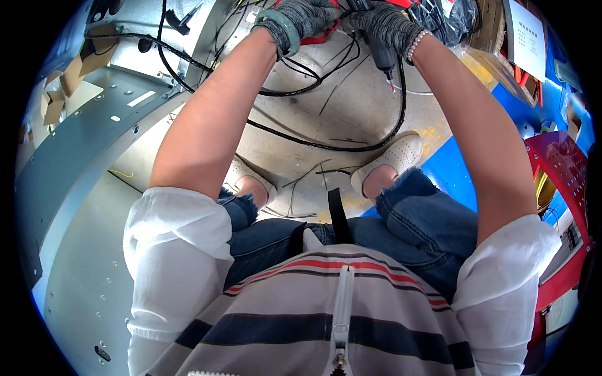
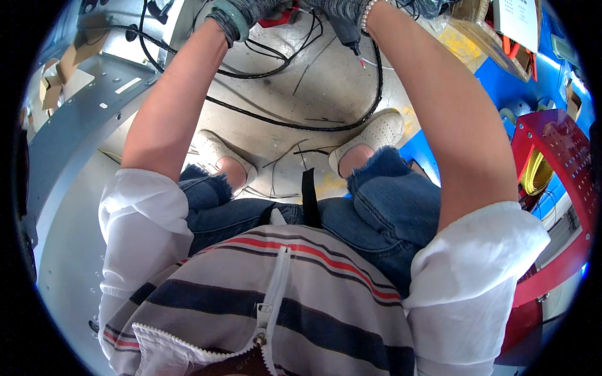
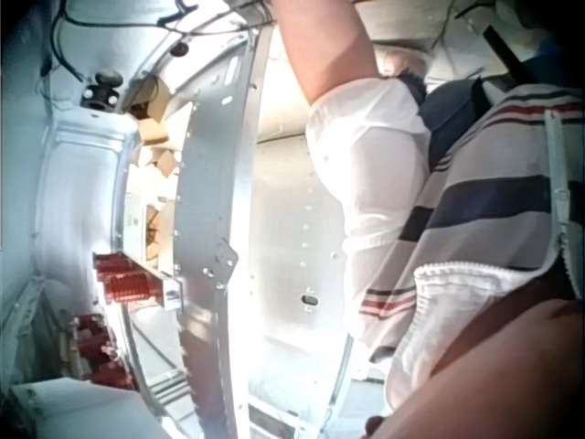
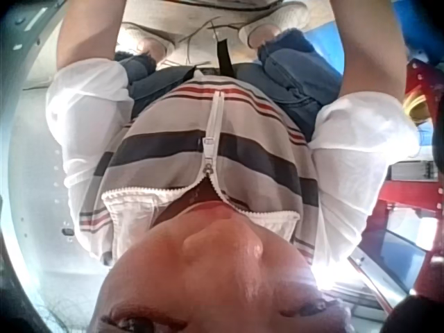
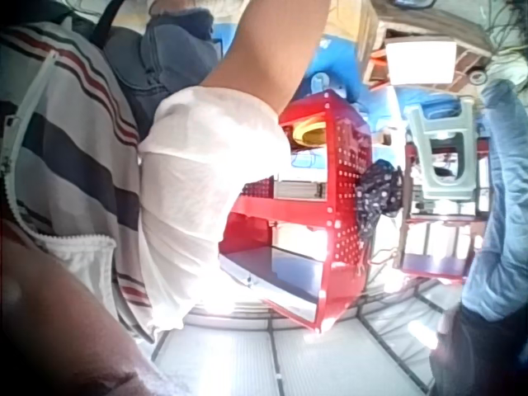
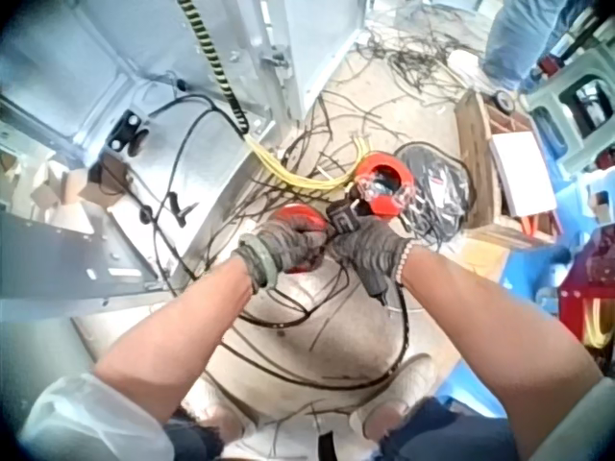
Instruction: The person sits on the floor and uses a handheld tool to strip and connect wires to red circular components. They then handle a silver metal box and connect wires to it before placing it into a metal enclosure.
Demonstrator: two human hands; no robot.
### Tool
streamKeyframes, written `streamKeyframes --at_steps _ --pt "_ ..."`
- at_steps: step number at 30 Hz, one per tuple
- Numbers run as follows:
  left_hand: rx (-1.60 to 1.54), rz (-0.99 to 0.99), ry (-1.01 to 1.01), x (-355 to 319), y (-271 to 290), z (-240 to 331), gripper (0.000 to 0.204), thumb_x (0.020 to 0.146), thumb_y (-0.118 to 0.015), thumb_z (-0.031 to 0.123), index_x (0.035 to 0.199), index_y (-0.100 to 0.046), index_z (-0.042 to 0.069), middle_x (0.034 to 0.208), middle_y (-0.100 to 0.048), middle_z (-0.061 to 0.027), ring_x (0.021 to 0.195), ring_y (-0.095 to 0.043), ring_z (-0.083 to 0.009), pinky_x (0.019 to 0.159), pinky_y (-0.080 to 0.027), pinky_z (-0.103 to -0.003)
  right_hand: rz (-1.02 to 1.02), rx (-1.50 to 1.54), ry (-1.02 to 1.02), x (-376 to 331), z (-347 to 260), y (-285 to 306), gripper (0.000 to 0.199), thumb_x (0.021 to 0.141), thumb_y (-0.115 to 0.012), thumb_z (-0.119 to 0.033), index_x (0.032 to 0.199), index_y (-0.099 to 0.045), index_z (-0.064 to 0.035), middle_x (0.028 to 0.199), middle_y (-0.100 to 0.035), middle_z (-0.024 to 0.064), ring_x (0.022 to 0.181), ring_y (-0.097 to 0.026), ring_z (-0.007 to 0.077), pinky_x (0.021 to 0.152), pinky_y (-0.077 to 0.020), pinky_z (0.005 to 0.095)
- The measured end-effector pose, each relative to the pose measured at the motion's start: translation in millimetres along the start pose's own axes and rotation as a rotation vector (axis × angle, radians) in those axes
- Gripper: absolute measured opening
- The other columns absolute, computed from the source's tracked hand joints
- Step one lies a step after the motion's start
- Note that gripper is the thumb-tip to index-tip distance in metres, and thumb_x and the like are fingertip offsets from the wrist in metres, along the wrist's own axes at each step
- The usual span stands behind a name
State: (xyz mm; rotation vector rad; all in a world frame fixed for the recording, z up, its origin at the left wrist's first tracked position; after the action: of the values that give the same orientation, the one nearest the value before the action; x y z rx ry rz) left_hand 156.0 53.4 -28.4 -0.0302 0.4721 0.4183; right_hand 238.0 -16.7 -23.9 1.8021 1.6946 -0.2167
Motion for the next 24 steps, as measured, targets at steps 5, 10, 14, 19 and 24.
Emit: streamKeyframes --at_steps 5,10,14,19,24 --pt "-0.309 -0.06 0.139 -9 -8 3 0.006 0.082 -0.061 0.007 0.088 -0.06 0.005 0.064 -0.054 -0.0038 0.054 -0.051 -0.0137 0.049 -0.045 -0.029 -0.002 -0.285 0.254 2 -21 -1 0.015 0.073 -0.06 -0.019 0.085 -0.061 -0.0088 0.082 -0.061 0.0086 0.077 -0.057 0.0216 0.069 -0.045 0.0337" --pt "-0.254 -0.194 0.02 -14 -9 18 0.003 0.085 -0.058 0.008 0.086 -0.058 0.005 0.063 -0.055 -0.0042 0.051 -0.05 -0.0123 0.046 -0.043 -0.027 0.167 -0.876 0.431 -6 -38 -10 0.02 0.075 -0.057 -0.022 0.09 -0.06 -0.0087 0.088 -0.06 0.0105 0.085 -0.057 0.0243 0.072 -0.0446 0.0348" --pt "-0.24 -0.203 0.021 -21 -13 33 0.006 0.084 -0.058 0.009 0.088 -0.059 0.004 0.066 -0.056 -0.0046 0.056 -0.052 -0.0133 0.05 -0.045 -0.026 0.107 -0.646 0.334 -6 -23 -2 0.016 0.075 -0.059 -0.024 0.082 -0.061 -0.0089 0.079 -0.061 0.0103 0.077 -0.058 0.0227 0.068 -0.045 0.0348" --pt "0.239 -0.05 -0.466 -28 -6 78 0.005 0.084 -0.057 0.006 0.085 -0.06 0.003 0.069 -0.056 -0.004 0.058 -0.053 -0.0137 0.053 -0.045 -0.027 0.083 0.025 -0.034 -16 -3 7 0.01 0.073 -0.065 -0.017 0.073 -0.062 -0.0074 0.065 -0.058 0.0058 0.061 -0.054 0.0168 0.056 -0.0437 0.0315" --pt "0.41 -0.056 -0.315 -22 -9 68 0.005 0.083 -0.056 0.005 0.082 -0.06 0.003 0.069 -0.054 -0.0031 0.06 -0.052 -0.0128 0.056 -0.045 -0.028 0.106 0.33 -0.147 -23 6 6 0.007 0.071 -0.068 -0.01 0.073 -0.062 -0.0061 0.064 -0.057 0.0009 0.057 -0.05 0.0123 0.052 -0.0417 0.0288"
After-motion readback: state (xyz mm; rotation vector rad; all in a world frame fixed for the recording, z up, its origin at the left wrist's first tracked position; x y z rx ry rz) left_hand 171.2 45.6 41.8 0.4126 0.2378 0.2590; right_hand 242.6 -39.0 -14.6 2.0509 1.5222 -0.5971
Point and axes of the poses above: each hand's wrist, its own x-axis towards the middle knuckle, its own y-axis out of the back of the hand, z = x × y, the point moved 10 cm from there along x, towards the middle knuckle
